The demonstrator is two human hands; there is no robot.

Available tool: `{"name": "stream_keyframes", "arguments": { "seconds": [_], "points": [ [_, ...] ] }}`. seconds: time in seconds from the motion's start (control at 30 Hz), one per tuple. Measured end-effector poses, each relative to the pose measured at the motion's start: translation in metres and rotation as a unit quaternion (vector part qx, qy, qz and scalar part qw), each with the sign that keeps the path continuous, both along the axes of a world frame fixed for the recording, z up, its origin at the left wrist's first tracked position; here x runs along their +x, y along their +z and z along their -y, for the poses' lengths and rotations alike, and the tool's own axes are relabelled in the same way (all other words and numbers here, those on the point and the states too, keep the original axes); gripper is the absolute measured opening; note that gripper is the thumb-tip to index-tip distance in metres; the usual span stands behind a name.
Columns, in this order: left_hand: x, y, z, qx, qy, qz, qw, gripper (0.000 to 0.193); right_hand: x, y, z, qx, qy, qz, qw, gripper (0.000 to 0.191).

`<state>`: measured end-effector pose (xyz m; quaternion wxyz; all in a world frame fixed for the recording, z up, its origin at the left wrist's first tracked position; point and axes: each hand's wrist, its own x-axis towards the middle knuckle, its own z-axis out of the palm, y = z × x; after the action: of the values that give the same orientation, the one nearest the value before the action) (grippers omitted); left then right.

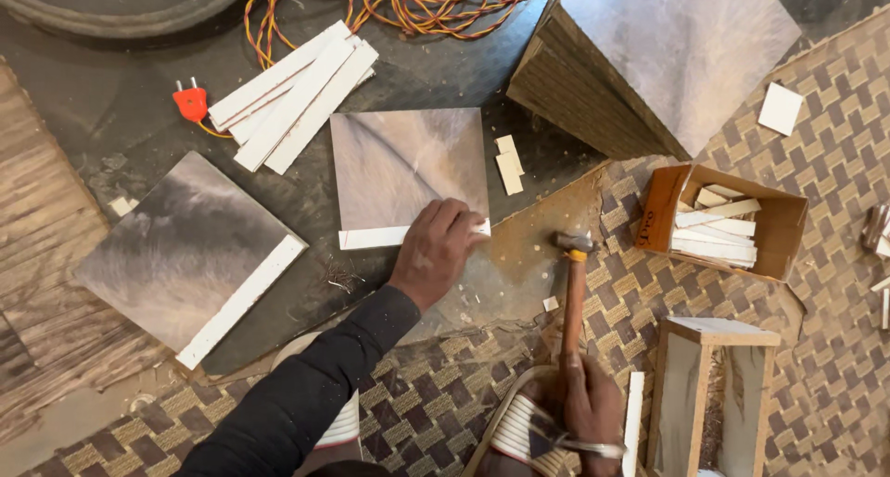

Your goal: The person kneels on the floor and hammers thin wooden strips onto the edges of square boards, aligning each strip by hand and driving nails with a hammer. They work through several boards one at a time, placing completed boards aside with a stack of finished pieces.

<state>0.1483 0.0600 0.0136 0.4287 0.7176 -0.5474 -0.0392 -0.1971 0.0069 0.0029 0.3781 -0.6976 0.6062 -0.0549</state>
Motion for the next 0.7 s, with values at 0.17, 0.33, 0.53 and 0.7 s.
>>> {"name": "stream_keyframes", "arguments": {
  "seconds": [0.17, 0.33, 0.53, 0.7],
  "points": [
    [-0.005, -0.001, -0.014, -0.004, -0.01, 0.006, 1.0, 0.036, -0.071, 0.018, 0.05, -0.364, 0.005, -0.113, 0.924, 0.02],
    [-0.035, 0.009, -0.05, 0.004, -0.013, -0.09, 0.996, 0.015, -0.116, 0.028, 0.119, -0.255, -0.081, -0.238, 0.934, 0.026],
    [-0.044, 0.026, -0.084, 0.037, -0.033, -0.238, 0.97, 0.011, -0.11, 0.039, 0.143, -0.109, -0.133, -0.233, 0.957, 0.034],
    [-0.037, 0.038, -0.089, 0.034, -0.016, -0.249, 0.968, 0.012, -0.114, 0.044, 0.138, -0.251, -0.058, -0.219, 0.941, 0.03]
  ]
}}
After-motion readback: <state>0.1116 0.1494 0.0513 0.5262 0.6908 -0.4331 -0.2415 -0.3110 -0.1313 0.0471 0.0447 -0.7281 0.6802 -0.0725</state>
